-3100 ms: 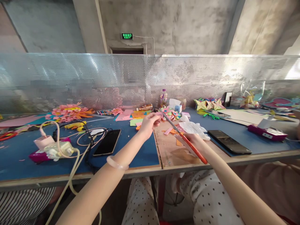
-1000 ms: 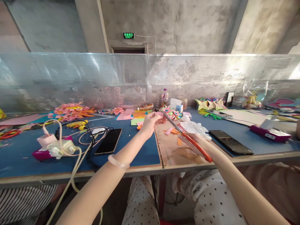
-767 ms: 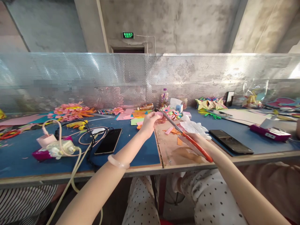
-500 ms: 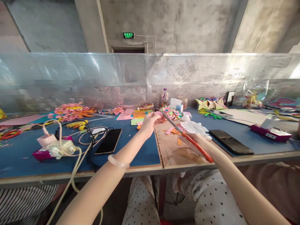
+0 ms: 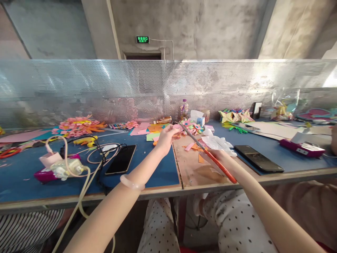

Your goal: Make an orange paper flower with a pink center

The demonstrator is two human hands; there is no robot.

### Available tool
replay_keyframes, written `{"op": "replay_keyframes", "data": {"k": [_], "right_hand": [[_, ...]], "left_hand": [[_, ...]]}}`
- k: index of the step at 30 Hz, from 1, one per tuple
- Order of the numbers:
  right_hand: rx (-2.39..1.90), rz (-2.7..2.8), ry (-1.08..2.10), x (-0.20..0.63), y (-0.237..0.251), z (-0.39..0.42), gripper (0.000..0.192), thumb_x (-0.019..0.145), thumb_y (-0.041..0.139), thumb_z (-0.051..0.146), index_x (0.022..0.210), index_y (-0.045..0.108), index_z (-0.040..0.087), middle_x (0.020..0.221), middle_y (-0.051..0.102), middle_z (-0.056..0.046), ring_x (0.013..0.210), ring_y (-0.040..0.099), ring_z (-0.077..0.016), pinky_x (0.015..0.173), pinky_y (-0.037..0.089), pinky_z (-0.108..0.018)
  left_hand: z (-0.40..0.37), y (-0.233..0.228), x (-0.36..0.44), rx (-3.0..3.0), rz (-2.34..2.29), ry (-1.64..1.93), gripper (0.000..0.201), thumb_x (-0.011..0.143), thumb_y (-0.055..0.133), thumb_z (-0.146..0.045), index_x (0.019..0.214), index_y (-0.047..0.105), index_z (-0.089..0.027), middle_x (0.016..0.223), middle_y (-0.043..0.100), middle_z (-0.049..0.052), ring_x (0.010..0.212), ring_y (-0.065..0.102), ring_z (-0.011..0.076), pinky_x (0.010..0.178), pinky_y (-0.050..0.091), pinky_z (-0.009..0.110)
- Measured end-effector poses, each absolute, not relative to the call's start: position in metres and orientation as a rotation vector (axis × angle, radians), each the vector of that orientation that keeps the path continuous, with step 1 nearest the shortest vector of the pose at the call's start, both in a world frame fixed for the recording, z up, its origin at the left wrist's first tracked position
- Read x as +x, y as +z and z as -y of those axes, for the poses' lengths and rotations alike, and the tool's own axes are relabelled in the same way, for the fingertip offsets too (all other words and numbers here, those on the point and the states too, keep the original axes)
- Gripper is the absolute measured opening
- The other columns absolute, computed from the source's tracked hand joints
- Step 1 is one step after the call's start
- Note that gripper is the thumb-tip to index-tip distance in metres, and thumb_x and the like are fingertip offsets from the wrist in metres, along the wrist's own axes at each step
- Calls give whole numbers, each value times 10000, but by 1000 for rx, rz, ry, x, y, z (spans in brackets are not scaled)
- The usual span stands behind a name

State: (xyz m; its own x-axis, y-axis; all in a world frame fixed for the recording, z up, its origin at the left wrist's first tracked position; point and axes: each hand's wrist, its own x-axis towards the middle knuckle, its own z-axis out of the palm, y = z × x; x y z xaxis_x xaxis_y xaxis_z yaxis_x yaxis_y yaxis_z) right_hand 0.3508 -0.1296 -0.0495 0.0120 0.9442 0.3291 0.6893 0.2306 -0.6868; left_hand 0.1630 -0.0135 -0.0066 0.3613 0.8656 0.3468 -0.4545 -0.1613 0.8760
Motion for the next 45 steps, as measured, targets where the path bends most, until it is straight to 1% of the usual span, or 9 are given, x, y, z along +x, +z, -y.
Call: {"op": "replay_keyframes", "data": {"k": [4, 9, 12, 18, 21, 24, 30, 38, 45], "right_hand": [[-1522, 1747, 386, 348, -49, 132, 452, 834, 459, 630, 733, 482, 190, 628, 464, 12, 583, 441, -159, 525, 343, -268], [-1514, 1734, 316, 347, -48, 135, 420, 873, 416, 605, 778, 441, 197, 760, 503, -10, 692, 472, -175, 644, 400, -299], [-1522, 1770, 318, 347, -49, 131, 421, 871, 421, 598, 764, 465, 194, 709, 488, 0, 654, 454, -168, 598, 378, -285], [-1590, 1783, 296, 346, -49, 123, 490, 838, 439, 633, 689, 526, 174, 588, 425, 11, 571, 386, -149, 536, 301, -271], [-1596, 1796, 344, 349, -41, 125, 513, 846, 400, 642, 658, 516, 179, 572, 418, 12, 560, 398, -146, 524, 303, -259], [-1598, 1830, 419, 355, -32, 130, 511, 853, 392, 634, 647, 507, 182, 587, 459, 11, 544, 418, -136, 514, 324, -246], [-1631, 1846, 499, 362, -27, 134, 514, 872, 383, 625, 678, 527, 171, 597, 474, 8, 518, 419, -115, 460, 331, -215], [-1637, 1865, 534, 361, -30, 133, 499, 846, 431, 637, 639, 448, 183, 547, 405, 31, 485, 357, -103, 440, 309, -211], [-1640, 1873, 503, 357, -25, 134, 504, 824, 459, 636, 627, 489, 173, 538, 418, 26, 504, 379, -114, 458, 291, -228]], "left_hand": [[15, -5, 162, 1241, -507, 1202, 114, 636, 715, -209, 722, 643, -192, 723, 662, -8, 591, 568, 90, 487, 369, 201], [17, -4, 164, 1234, -494, 1167, 116, 640, 711, -200, 727, 639, -179, 775, 679, 22, 716, 623, 132, 536, 405, 209], [15, -5, 164, 1233, -482, 1164, 119, 646, 704, -182, 736, 628, -166, 735, 680, 25, 706, 637, 138, 573, 425, 224], [14, -8, 164, 1258, -462, 1162, 98, 678, 686, -200, 755, 642, -157, 748, 698, 45, 708, 653, 160, 608, 451, 262], [14, -9, 164, 1292, -427, 1156, 72, 685, 676, -196, 736, 652, -152, 780, 700, 53, 725, 653, 168, 622, 458, 275], [14, -9, 165, 1328, -384, 1138, 53, 686, 670, -189, 682, 649, -140, 802, 700, 67, 755, 654, 184, 695, 480, 315], [15, -10, 165, 1355, -319, 1150, 71, 696, 644, -165, 635, 631, -131, 753, 685, 61, 750, 644, 182, 812, 484, 380], [14, -9, 165, 1351, -327, 1158, 49, 687, 661, -173, 656, 643, -139, 736, 658, 27, 722, 624, 157, 780, 482, 352], [16, -8, 166, 1349, -339, 1153, 58, 677, 657, -159, 624, 643, -141, 701, 636, 17, 725, 601, 145, 762, 477, 322]]}}
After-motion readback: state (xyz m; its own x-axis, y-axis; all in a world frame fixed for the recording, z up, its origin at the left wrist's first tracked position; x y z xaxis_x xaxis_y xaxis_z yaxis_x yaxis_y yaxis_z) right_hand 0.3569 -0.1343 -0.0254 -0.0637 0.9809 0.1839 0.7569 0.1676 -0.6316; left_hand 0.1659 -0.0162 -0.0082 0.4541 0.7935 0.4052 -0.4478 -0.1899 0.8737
